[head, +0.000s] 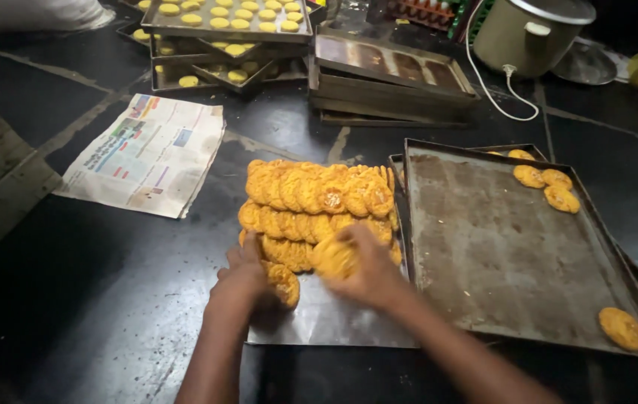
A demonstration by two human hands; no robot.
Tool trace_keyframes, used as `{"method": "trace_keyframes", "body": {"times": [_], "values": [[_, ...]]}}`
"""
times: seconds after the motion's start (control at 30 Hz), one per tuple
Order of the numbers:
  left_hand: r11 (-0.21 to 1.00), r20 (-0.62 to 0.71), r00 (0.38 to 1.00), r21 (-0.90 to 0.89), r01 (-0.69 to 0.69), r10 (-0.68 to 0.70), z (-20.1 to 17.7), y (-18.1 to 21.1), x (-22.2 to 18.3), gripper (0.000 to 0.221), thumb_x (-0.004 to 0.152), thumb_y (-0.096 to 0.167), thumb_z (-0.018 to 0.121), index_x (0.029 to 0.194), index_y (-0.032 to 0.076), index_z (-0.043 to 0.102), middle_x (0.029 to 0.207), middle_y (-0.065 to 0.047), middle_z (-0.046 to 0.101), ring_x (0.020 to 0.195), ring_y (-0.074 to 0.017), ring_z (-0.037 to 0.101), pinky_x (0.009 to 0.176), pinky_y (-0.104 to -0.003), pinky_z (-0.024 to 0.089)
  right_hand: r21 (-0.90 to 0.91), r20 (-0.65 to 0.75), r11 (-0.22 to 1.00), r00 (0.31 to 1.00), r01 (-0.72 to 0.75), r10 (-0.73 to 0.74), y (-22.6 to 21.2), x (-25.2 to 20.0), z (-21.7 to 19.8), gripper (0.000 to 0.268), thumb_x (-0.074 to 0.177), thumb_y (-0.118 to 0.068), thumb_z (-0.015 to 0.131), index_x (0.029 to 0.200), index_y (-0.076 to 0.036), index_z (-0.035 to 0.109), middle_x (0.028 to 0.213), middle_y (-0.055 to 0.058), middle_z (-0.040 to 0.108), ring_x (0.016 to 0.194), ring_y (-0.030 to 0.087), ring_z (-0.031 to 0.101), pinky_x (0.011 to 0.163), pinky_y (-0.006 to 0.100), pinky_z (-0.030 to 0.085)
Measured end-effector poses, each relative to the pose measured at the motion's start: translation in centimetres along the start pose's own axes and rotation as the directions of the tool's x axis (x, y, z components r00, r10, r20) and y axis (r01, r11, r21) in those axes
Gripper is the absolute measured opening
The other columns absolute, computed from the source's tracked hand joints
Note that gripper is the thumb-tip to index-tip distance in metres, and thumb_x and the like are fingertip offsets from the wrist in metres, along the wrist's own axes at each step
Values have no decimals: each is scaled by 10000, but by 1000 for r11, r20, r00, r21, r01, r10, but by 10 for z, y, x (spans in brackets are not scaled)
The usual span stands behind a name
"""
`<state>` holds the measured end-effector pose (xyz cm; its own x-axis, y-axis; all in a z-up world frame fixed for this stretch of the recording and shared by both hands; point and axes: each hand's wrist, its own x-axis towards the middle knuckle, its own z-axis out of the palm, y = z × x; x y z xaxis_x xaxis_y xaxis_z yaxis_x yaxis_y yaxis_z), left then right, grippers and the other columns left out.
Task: Arranging baked cookies from a baking tray onto a metal sheet in a production area.
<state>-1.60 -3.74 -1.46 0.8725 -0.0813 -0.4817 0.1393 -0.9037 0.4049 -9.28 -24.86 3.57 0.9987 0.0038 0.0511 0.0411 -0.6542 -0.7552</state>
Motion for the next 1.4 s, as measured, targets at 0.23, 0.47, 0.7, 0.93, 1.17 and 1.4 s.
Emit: {"method": "trace_keyframes", "body": {"times": [0.23, 0.47, 0.7, 0.93, 1.17, 1.4], "values": [[996, 67, 997, -88, 33, -27, -26, 10, -18, 1540, 557, 284, 998, 1633, 221, -102, 1657, -204, 196, 1443, -441, 413, 1177, -458, 412, -139, -122, 950, 947, 279, -296, 12, -24, 67, 643, 663, -274, 860, 1149, -29, 517, 1078, 205, 582, 1015, 381, 610, 868, 455, 534], [998, 92, 995, -51, 40, -35, -22, 10, -10, 1527, 572, 263, 977, 1634, 192, -119, 1637, -246, 219, 1447, -431, 415, 1180, -455, 401, -89, -181, 981, 966, 171, -185, 6, -33, 86, 615, 725, -211, 819, 1206, -23, 486, 1141, 224, 574, 1082, 415, 602, 910, 463, 518], [995, 53, 998, -89, 34, -29, -19, 7, -5, 1493, 590, 252, 949, 1642, 189, -109, 1597, -280, 295, 1421, -437, 460, 1179, -439, 410, -37, -311, 998, 948, 54, -63, 0, -36, 76, 607, 716, -215, 802, 1186, -9, 476, 1115, 225, 506, 993, 401, 625, 840, 466, 540], [996, 41, 999, -84, 30, -26, -22, 7, -9, 1494, 586, 234, 952, 1635, 187, -111, 1603, -270, 286, 1418, -441, 453, 1170, -448, 408, -106, -338, 991, 935, 79, -111, 20, -39, 88, 578, 762, -255, 818, 1152, -3, 474, 1076, 227, 517, 985, 421, 588, 837, 497, 513], [998, 56, 998, -56, 33, -30, -21, 8, -6, 1529, 553, 308, 973, 1636, 179, -99, 1604, -258, 291, 1425, -434, 448, 1177, -446, 403, -229, -308, 973, 947, 16, -87, 22, -39, 89, 557, 838, -435, 769, 1141, -39, 520, 1087, 174, 570, 1004, 368, 603, 851, 497, 484], [997, 14, 998, -55, 56, -56, -23, 5, -4, 1459, 633, 450, 935, 1647, 236, -92, 1650, -199, 223, 1475, -446, 333, 1191, -522, 342, -392, -225, 919, 966, 32, -130, 2, -23, 7, 352, 916, -356, 672, 1076, -61, 566, 1054, 159, 585, 976, 341, 595, 872, 507, 462]]}}
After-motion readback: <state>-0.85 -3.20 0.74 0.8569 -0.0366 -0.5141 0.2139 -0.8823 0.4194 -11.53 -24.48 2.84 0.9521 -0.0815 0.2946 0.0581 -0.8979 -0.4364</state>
